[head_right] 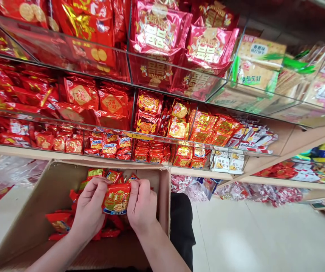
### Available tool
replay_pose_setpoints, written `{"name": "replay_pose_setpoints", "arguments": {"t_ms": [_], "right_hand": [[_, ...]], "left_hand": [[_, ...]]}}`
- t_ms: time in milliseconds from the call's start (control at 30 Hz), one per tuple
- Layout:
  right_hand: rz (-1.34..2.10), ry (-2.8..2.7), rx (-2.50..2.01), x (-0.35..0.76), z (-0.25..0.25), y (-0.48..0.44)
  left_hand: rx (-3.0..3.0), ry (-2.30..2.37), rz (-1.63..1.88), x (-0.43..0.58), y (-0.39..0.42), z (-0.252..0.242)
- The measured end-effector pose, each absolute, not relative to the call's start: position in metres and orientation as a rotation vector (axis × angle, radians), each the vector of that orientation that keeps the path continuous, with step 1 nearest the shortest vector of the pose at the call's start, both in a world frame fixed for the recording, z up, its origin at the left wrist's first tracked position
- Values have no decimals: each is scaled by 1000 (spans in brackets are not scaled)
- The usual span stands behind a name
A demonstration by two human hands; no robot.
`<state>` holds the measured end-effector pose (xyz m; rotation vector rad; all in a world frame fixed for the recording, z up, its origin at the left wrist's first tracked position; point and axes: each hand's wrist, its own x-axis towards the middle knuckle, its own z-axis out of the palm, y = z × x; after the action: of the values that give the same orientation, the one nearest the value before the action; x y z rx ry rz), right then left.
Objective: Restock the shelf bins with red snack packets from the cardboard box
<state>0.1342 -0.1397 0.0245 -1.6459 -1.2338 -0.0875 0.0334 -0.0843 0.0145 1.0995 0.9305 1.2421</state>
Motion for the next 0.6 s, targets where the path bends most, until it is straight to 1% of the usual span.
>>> {"name": "replay_pose_setpoints", "arguments": {"t_ms": [233,533,600], "right_hand": [[-78,-1266,-1650,135,28,-138],[-114,-1157,-1627,139,24,-143],[-29,-1091,-1619,141,31,-148]], "left_hand": [[1132,924,1353,32,-82,18],[1334,1038,1355,32,-79,18],[1388,1055,1346,37,-76,19]]}}
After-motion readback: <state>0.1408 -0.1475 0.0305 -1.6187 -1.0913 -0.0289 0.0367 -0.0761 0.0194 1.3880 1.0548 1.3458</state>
